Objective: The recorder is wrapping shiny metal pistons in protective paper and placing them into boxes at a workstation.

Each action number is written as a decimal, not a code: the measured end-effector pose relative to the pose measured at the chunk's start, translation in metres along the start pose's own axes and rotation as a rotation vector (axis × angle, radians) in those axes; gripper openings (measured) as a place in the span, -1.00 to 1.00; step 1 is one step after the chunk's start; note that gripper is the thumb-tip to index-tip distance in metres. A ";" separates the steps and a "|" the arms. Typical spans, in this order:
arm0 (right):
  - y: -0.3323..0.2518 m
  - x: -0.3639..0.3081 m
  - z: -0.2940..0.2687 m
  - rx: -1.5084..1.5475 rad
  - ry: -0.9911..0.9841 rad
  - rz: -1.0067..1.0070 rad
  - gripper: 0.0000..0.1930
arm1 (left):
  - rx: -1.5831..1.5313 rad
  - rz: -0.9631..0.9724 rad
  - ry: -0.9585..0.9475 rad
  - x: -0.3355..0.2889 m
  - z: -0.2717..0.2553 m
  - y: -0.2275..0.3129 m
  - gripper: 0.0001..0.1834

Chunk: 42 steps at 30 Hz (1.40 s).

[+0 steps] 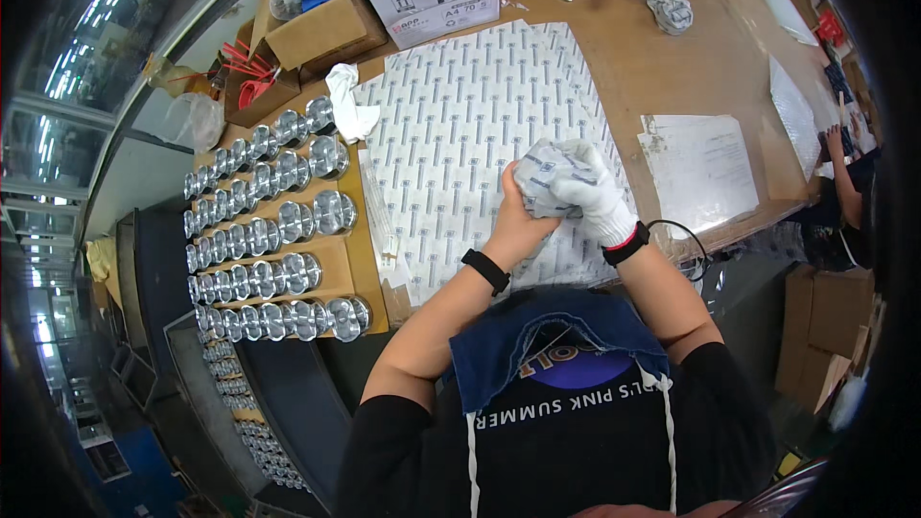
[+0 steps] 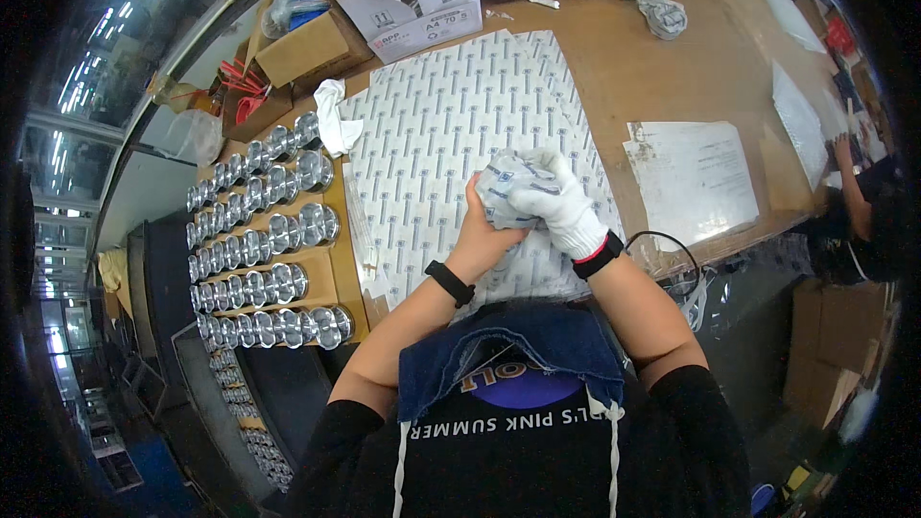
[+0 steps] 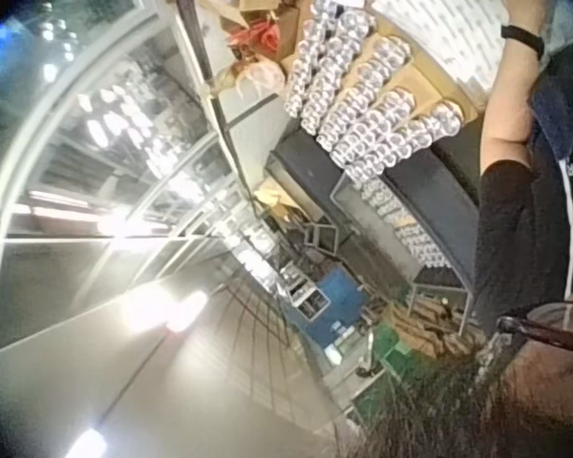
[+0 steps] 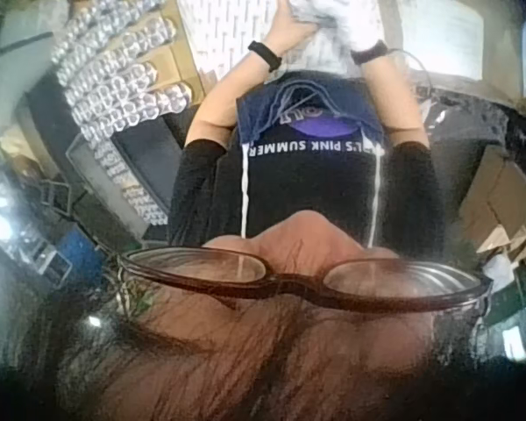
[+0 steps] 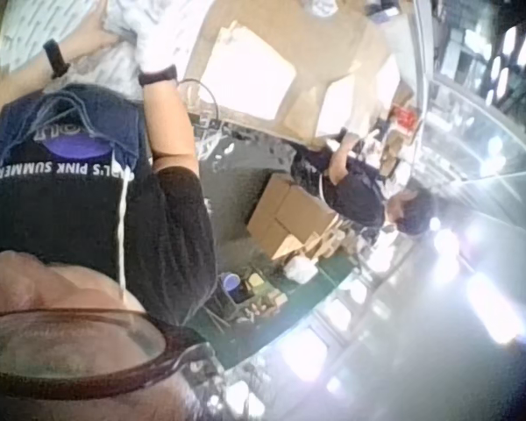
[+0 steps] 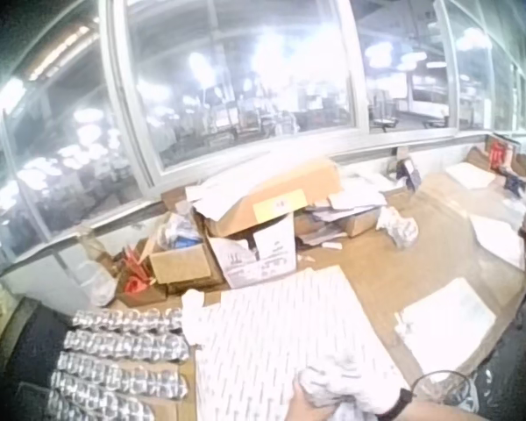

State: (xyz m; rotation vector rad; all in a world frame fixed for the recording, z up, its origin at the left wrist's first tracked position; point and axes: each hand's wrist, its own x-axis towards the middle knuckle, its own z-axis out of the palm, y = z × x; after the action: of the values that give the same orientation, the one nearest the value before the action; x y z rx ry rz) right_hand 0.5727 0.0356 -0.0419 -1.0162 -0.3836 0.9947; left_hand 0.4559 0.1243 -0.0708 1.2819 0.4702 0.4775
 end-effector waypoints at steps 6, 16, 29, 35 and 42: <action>-0.035 -0.012 0.024 -0.434 0.051 -0.461 -0.37 | 0.288 -0.177 0.063 -0.012 -0.007 0.055 0.05; -0.014 -0.019 0.021 -0.214 -0.157 0.078 -0.16 | -0.611 -0.077 -0.124 -0.019 -0.016 0.035 -0.30; 0.037 -0.022 0.018 -1.337 -0.339 -0.614 -0.20 | 0.300 -0.074 -0.157 -0.029 -0.060 -0.028 -0.40; 0.023 -0.033 0.013 -1.237 -0.017 -0.285 -0.14 | 0.406 0.010 -0.163 -0.046 -0.061 -0.043 -0.40; 0.057 -0.035 0.012 -1.350 -0.114 -0.301 -0.52 | 0.685 0.054 -0.006 -0.049 -0.033 -0.034 -0.53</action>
State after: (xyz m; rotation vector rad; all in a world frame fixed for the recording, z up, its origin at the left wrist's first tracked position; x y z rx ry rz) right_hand 0.5170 0.0215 -0.0786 -2.0067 -1.3570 0.4211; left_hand 0.3989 0.1145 -0.1082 1.9562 0.6232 0.3667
